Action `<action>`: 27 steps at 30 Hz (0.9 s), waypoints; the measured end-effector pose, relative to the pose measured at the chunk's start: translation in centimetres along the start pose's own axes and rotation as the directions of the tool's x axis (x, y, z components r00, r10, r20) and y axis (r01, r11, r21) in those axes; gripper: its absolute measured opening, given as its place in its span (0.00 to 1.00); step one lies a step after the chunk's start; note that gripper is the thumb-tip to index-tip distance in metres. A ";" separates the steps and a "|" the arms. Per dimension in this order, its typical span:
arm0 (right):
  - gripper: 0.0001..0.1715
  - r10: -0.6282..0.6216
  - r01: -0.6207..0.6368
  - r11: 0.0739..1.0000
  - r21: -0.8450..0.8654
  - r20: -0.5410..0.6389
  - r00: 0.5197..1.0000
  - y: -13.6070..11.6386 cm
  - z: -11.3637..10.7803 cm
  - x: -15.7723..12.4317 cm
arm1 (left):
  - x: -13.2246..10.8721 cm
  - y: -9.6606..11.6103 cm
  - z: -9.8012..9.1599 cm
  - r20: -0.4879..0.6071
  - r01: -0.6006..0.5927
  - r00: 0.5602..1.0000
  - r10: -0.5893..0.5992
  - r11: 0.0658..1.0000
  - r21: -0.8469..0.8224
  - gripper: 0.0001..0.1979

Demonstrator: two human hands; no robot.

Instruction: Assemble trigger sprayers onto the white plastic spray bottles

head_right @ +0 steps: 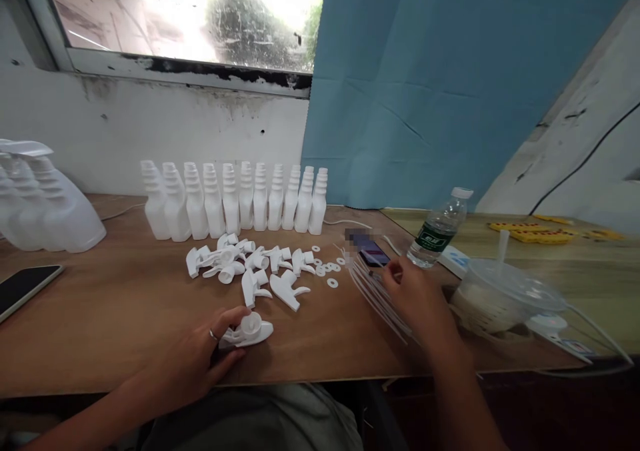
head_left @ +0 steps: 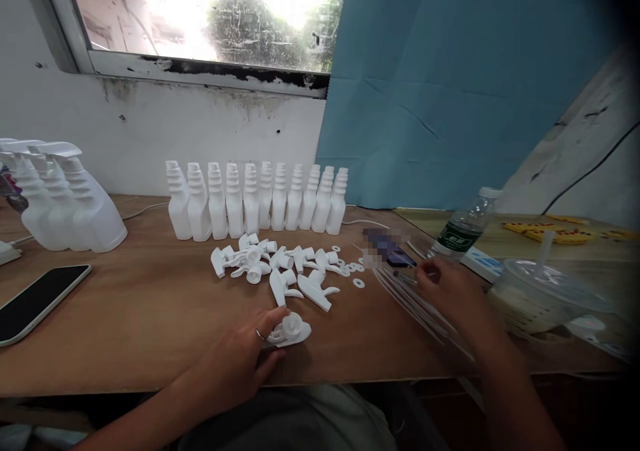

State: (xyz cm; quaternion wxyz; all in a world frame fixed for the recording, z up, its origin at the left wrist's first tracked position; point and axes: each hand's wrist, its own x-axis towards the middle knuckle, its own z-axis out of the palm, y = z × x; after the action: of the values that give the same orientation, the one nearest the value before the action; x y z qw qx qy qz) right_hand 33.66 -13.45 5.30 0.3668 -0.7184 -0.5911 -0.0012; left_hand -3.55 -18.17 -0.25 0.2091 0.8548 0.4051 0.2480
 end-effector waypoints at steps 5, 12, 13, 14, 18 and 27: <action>0.15 -0.061 -0.050 0.411 0.910 0.082 0.995 -8.4 0.4 -2.5 | 0.0 -0.2 0.0 0.011 -0.014 1.000 0.015 1.000 -0.013 0.25; 0.22 -0.327 -0.525 -0.147 0.838 0.460 0.826 -17.3 5.2 -6.8 | 0.3 0.1 -0.5 0.009 0.040 0.999 -0.039 0.994 -0.104 0.26; 0.25 -0.350 -0.561 -0.179 0.808 0.481 0.804 -17.7 5.8 -7.2 | 0.3 0.2 -0.6 0.017 0.044 0.999 -0.042 0.992 -0.118 0.26; 0.27 -0.367 -0.586 -0.195 0.786 0.496 0.787 -17.9 6.3 -7.5 | 0.3 0.3 -0.7 0.029 0.046 0.999 -0.043 0.990 -0.131 0.25; 0.29 -0.369 -0.607 -0.182 0.773 0.519 0.771 -17.9 7.8 -8.0 | 0.4 0.4 -0.8 0.063 0.057 0.997 -0.047 0.986 -0.160 0.22; 0.28 -0.383 -0.602 -0.167 0.780 0.512 0.769 -17.6 8.6 -8.1 | 0.3 0.1 -0.6 0.044 0.070 0.997 -0.064 0.982 -0.173 0.19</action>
State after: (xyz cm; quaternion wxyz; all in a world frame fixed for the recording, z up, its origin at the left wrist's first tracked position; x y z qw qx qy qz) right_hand 12.51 -15.26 4.73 0.5567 -0.1811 -0.3788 0.7168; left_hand -3.74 -17.91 0.37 0.2990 0.8237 0.4063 0.2590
